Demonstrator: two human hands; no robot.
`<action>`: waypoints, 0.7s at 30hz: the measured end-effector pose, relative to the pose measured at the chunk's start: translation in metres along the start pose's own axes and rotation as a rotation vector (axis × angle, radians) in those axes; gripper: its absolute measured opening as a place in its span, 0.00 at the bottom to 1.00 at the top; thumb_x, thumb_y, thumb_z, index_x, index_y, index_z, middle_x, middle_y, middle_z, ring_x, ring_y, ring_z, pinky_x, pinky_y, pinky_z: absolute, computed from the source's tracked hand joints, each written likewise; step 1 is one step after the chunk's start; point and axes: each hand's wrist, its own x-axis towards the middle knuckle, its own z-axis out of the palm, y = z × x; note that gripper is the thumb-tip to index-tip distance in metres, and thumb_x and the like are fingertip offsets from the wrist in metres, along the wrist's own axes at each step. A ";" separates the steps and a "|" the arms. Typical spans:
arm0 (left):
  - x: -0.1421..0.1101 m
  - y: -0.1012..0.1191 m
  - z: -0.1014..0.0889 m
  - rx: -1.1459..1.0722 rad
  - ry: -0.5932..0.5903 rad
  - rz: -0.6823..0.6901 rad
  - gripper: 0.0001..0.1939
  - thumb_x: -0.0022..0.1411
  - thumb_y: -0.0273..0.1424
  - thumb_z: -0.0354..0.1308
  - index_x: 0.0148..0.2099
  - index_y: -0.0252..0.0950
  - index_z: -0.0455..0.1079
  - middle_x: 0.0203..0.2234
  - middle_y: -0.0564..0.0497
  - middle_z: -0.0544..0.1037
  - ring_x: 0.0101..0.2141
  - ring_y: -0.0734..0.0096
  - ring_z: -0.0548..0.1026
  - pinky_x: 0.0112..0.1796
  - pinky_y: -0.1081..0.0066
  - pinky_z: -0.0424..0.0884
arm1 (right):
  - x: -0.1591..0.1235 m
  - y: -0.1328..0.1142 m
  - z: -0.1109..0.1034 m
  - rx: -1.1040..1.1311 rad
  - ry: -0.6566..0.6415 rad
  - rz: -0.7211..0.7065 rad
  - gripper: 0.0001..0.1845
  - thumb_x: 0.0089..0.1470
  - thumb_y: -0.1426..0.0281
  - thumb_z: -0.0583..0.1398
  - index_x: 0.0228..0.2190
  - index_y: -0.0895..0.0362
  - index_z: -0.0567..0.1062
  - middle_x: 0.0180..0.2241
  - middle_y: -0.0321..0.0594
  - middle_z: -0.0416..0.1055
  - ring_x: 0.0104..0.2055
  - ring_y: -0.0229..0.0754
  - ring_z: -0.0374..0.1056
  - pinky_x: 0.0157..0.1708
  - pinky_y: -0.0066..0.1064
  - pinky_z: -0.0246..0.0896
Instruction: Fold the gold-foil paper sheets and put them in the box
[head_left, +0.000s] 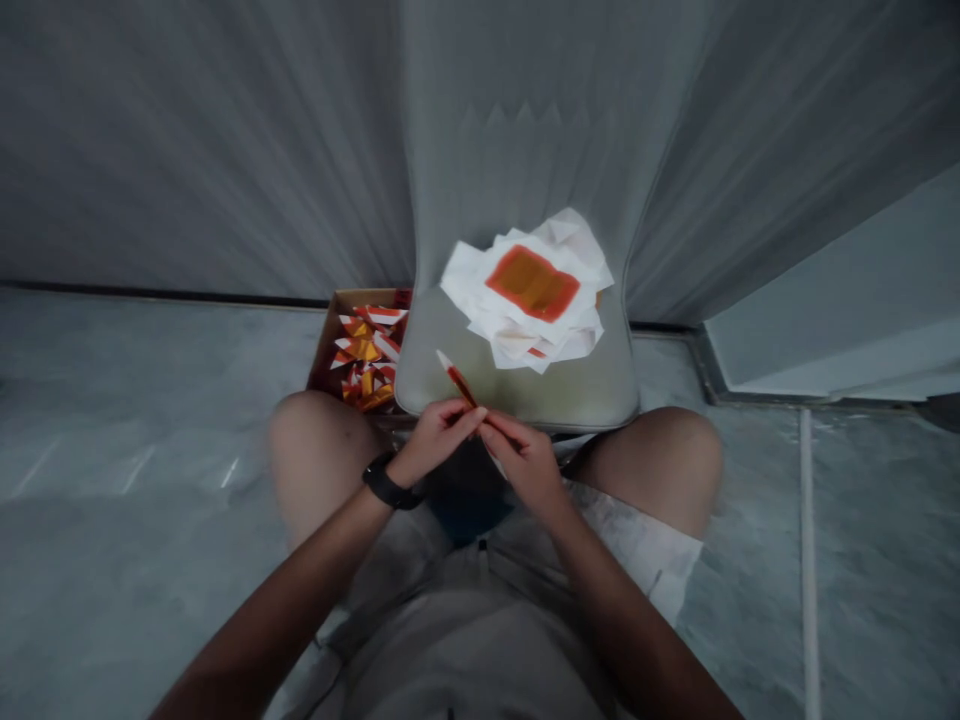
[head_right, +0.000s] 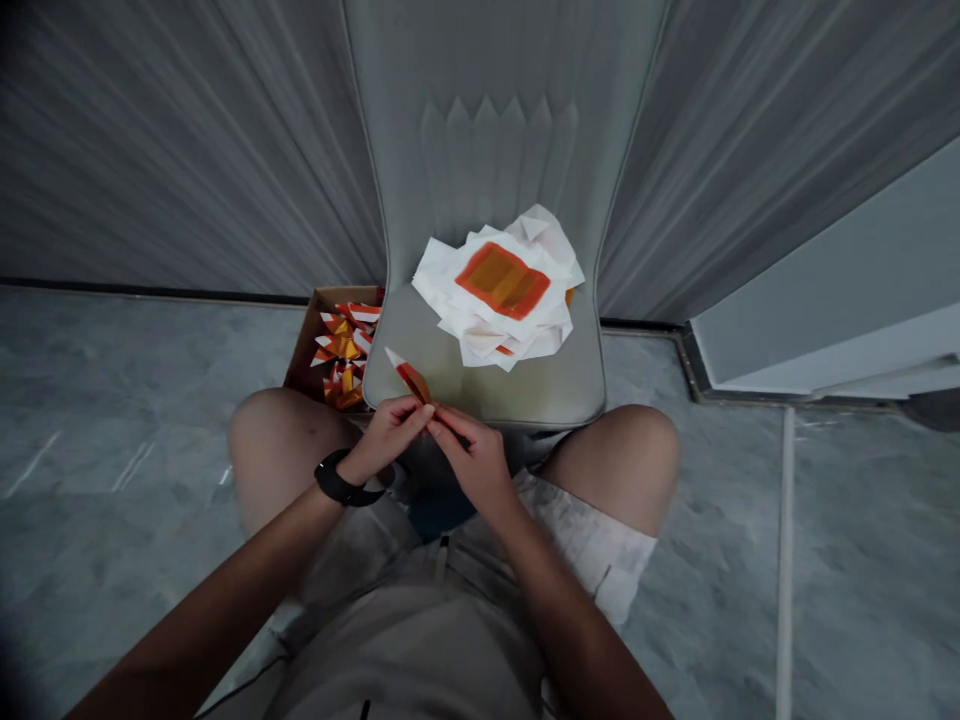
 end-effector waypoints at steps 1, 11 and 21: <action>0.005 0.001 0.000 -0.004 -0.014 0.001 0.30 0.61 0.59 0.58 0.24 0.36 0.66 0.19 0.55 0.65 0.23 0.74 0.62 0.24 0.72 0.60 | 0.003 0.002 0.000 0.031 0.003 0.029 0.18 0.62 0.56 0.62 0.49 0.49 0.83 0.49 0.39 0.81 0.51 0.49 0.78 0.57 0.45 0.72; 0.093 0.001 -0.020 -0.028 -0.172 0.106 0.30 0.64 0.58 0.56 0.27 0.35 0.68 0.20 0.53 0.68 0.23 0.75 0.64 0.25 0.73 0.60 | 0.085 0.004 -0.019 0.087 0.024 0.091 0.21 0.57 0.54 0.67 0.47 0.51 0.83 0.46 0.39 0.82 0.49 0.47 0.77 0.55 0.42 0.72; 0.153 -0.021 -0.033 -0.089 -0.217 0.067 0.26 0.67 0.53 0.56 0.31 0.34 0.69 0.23 0.52 0.71 0.26 0.74 0.68 0.28 0.72 0.63 | 0.154 0.017 -0.034 0.002 -0.060 0.129 0.16 0.58 0.60 0.65 0.46 0.50 0.83 0.43 0.37 0.82 0.45 0.43 0.76 0.50 0.38 0.71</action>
